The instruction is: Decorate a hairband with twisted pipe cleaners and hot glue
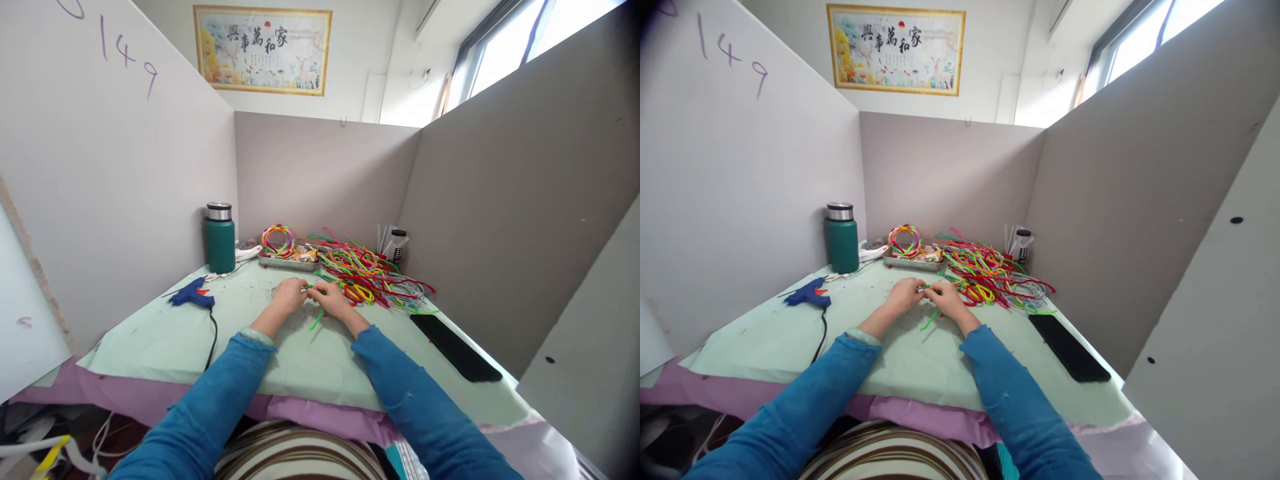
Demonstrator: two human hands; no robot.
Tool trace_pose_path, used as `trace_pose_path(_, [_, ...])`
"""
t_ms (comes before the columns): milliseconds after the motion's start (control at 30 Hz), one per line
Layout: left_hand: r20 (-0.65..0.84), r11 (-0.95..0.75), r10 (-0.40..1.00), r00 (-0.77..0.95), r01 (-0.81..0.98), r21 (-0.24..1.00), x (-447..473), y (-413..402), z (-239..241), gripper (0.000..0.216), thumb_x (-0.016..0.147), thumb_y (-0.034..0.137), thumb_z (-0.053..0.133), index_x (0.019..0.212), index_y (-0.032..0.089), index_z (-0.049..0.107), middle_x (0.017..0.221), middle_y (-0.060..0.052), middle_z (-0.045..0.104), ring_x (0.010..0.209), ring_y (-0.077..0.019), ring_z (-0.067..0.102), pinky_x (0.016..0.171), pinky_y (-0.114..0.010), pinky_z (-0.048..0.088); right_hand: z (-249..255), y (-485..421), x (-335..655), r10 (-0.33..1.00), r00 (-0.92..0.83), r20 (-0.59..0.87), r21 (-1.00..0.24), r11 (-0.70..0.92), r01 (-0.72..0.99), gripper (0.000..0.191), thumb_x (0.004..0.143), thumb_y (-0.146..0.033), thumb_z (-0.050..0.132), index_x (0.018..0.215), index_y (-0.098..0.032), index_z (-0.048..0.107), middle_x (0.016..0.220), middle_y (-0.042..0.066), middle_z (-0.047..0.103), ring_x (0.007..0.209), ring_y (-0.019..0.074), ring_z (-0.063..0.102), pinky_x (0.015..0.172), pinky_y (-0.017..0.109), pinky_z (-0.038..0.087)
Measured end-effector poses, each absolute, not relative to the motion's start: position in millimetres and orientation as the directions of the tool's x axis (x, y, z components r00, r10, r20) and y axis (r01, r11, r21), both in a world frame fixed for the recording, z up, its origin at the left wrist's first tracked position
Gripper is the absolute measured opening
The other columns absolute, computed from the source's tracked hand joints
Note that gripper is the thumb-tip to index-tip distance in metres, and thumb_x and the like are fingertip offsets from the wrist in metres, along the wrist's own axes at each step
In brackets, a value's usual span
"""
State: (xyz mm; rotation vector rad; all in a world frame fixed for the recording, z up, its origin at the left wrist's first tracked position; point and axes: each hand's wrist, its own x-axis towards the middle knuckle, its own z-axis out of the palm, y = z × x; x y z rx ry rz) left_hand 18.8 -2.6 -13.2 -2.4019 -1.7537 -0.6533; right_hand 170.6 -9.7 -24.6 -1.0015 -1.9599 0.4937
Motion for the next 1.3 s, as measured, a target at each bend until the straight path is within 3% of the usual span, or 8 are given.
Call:
trace_pose_path(367, [0.405, -0.341, 0.877, 0.260, 0.930, 0.141, 18.9, -4.9, -14.5, 0.031, 0.085, 0.033, 0.042, 0.096, 0.023, 0.069, 0.096, -0.009, 0.067, 0.091, -0.0198, 0.060, 0.078, -0.027, 0.043, -26.0, -7.5, 171.1, 0.789, -0.303, 0.534, -0.648, 0.613, 0.453, 0.025, 0.079, -0.030, 0.050, 0.061, -0.016, 0.060, 0.058, -0.001, 0.055, 0.060, 0.0118, 0.049, 0.059, 0.023, 0.035])
trace_pose_path(1300, [0.381, -0.362, 0.883, 0.276, 0.916, 0.175, 20.0, -5.3, -10.9, 0.032, 0.084, 0.024, 0.040, 0.093, 0.020, 0.070, 0.095, -0.010, 0.069, 0.091, -0.0188, 0.061, 0.081, -0.026, 0.042, -28.6, -6.3, 171.6, 0.783, -0.319, 0.534, -0.650, 0.621, 0.438, 0.029, 0.084, -0.038, 0.048, 0.069, -0.016, 0.058, 0.062, -0.001, 0.057, 0.061, 0.0116, 0.049, 0.060, 0.022, 0.036])
